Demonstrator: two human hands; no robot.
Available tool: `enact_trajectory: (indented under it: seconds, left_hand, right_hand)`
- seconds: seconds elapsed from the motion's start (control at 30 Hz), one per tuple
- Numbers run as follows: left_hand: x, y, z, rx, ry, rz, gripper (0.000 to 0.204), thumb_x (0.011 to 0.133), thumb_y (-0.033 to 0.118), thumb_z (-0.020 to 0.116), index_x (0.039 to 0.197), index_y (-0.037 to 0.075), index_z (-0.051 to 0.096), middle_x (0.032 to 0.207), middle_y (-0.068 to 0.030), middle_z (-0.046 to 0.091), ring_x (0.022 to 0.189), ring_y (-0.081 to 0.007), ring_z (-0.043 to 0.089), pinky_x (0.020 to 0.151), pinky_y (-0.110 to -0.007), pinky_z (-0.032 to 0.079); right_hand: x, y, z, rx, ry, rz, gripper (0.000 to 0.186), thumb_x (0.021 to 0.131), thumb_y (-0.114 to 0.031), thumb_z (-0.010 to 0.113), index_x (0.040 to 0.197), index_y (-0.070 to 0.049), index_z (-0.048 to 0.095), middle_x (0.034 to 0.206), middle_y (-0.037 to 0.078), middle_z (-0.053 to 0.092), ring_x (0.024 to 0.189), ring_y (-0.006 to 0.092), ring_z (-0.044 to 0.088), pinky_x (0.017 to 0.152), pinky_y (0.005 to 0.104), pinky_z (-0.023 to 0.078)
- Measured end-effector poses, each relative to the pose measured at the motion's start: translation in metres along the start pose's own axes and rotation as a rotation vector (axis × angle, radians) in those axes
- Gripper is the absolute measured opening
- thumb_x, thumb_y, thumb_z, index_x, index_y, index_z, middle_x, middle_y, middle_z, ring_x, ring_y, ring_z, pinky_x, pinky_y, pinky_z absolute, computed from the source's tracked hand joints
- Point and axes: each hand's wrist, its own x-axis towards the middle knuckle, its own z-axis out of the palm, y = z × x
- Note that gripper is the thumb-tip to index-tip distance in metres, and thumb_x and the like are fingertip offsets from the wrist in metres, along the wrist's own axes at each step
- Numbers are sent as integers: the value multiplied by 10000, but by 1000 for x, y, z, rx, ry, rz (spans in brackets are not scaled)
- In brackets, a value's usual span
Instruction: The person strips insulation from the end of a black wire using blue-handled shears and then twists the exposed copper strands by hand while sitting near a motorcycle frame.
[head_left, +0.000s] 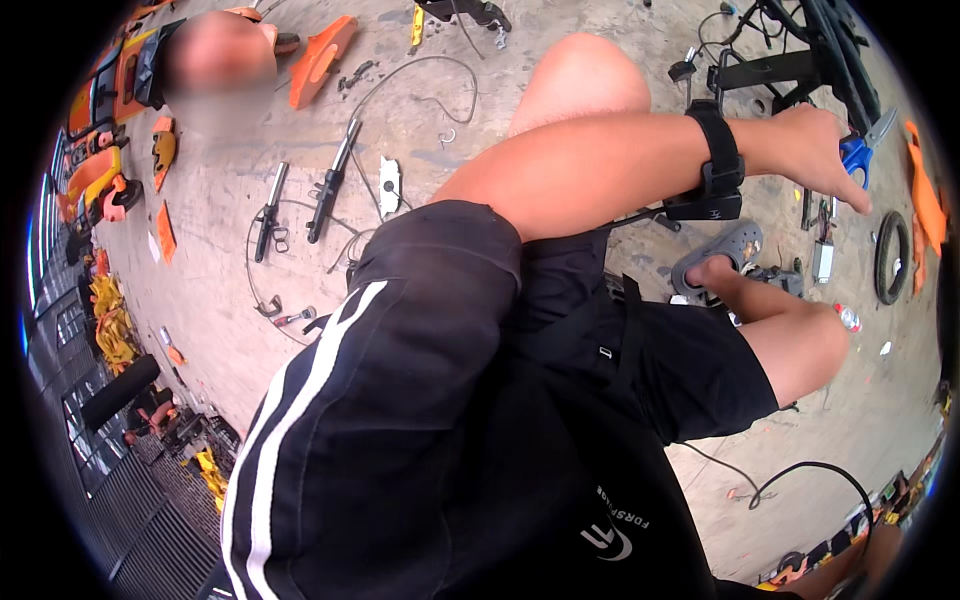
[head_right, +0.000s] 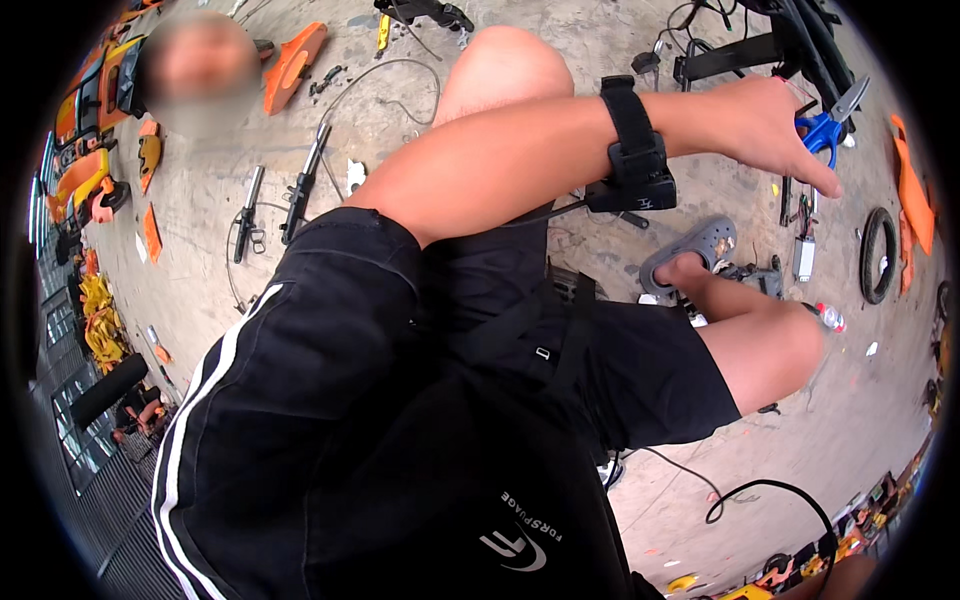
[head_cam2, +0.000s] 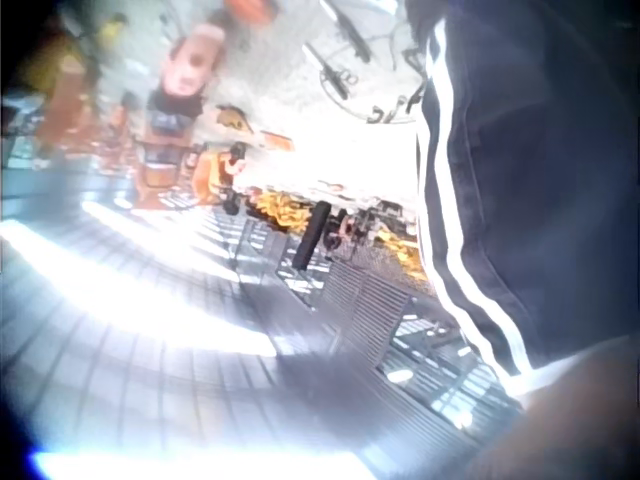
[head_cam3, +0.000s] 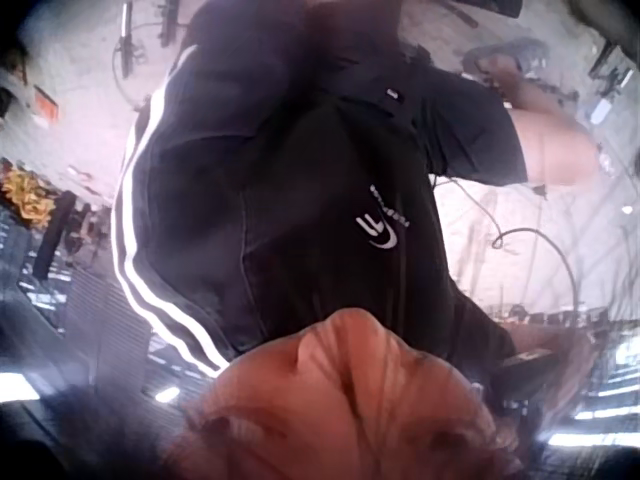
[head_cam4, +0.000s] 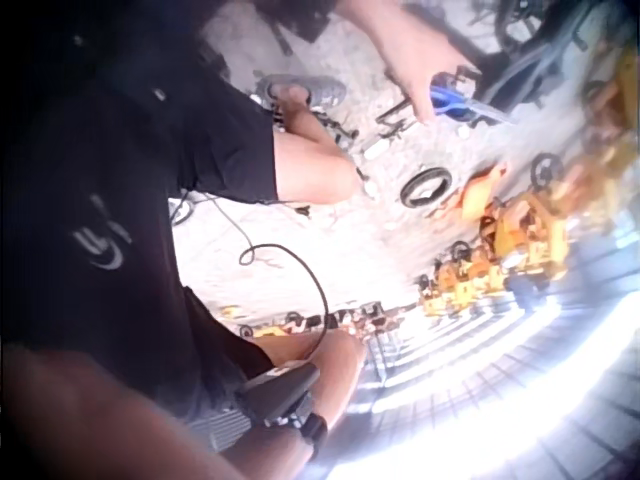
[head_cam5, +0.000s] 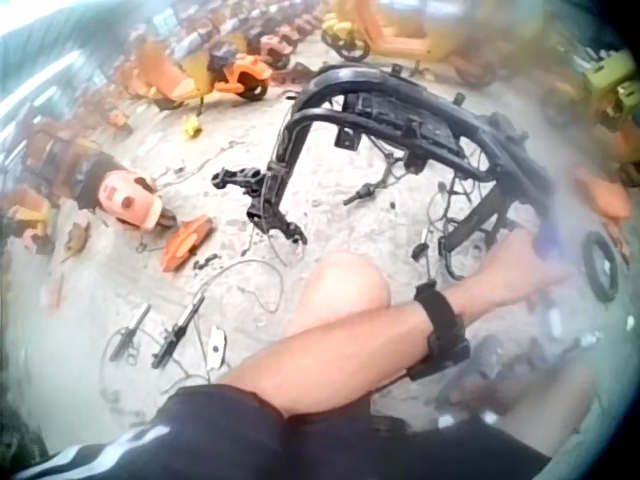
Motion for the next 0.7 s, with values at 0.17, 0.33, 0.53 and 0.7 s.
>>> enact_trajectory:
  seconds: [0.17, 0.33, 0.53, 0.7]
  left_hand:
    - [2, -6, 2, 60, 28, 4, 678, 533, 697, 717, 500, 31, 592, 571, -86, 599, 575, -209, 610, 581, -320, 504]
    - [5, -10, 3, 88, 3, 9, 708, 546, 711, 701, 495, 15, 576, 561, -91, 590, 553, -214, 598, 563, -323, 492]
    - [7, -8, 2, 131, -83, -13, 726, 543, 702, 719, 651, -13, 656, 742, -138, 653, 742, -259, 641, 699, -343, 512]
    - [3, -4, -4, 105, -129, -55, 729, 546, 705, 721, 707, -5, 702, 788, -147, 686, 808, -276, 668, 764, -353, 525]
  right_hand:
    - [2, -4, 9, 15, -20, 17, 326, 972, -235, 445, 1078, 1, 643, 1099, 92, 634, 870, 190, 582, 810, 275, 466]
    - [5, -3, 16, 30, -35, 13, 333, 971, -246, 447, 1084, 6, 633, 1109, 97, 625, 884, 190, 579, 817, 278, 462]
    - [10, -4, 20, 50, -60, 11, 344, 970, -260, 451, 1092, 12, 622, 1122, 102, 614, 901, 190, 576, 825, 282, 458]
    - [11, -2, 23, 52, -61, 13, 353, 969, -271, 453, 1098, 17, 612, 1132, 107, 605, 915, 190, 574, 832, 285, 454]
